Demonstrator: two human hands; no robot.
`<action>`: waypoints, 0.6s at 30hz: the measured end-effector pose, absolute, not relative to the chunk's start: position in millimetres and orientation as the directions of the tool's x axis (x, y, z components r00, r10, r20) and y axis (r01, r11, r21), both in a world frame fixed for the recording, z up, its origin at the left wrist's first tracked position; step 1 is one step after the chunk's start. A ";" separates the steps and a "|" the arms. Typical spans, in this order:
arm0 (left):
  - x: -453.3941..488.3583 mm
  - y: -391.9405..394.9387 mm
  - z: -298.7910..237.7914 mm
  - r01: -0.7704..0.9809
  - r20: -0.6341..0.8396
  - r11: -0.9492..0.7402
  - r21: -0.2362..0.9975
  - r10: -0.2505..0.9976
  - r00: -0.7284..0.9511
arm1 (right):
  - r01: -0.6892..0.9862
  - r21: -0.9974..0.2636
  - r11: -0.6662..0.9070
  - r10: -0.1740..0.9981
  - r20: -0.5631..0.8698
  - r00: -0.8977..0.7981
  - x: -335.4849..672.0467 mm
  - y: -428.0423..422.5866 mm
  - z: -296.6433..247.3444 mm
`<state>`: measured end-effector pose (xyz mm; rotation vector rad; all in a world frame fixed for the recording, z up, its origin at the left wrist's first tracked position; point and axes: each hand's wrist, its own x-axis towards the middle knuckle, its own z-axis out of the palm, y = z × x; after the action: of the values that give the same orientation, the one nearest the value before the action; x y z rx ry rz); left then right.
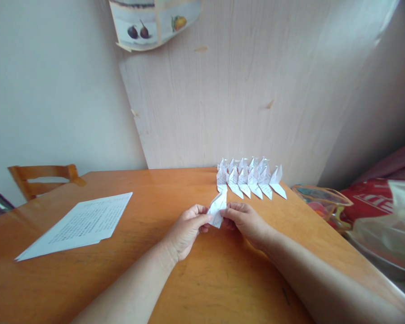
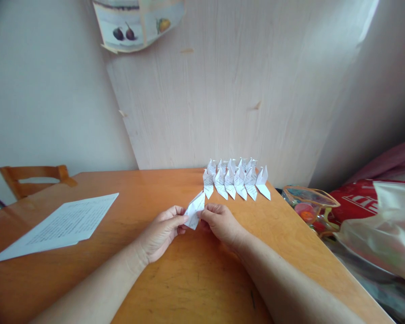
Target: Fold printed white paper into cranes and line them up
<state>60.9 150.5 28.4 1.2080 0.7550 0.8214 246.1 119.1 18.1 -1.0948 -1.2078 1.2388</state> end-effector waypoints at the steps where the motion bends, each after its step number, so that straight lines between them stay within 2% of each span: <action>1: 60.8 150.1 28.9 -0.130 -0.067 0.154 0.980 0.858 0.509 | -0.076 -0.996 0.044 0.997 0.049 -0.057 245.8 118.3 19.1; 18: 58.8 150.3 29.4 -0.098 -0.043 0.110 0.989 0.853 0.521 | -0.043 -0.996 0.076 0.990 0.081 -0.116 243.4 111.8 29.1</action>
<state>58.8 150.3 29.4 1.2724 0.7556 0.8067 243.4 111.8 29.1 -1.0649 -1.3023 1.2534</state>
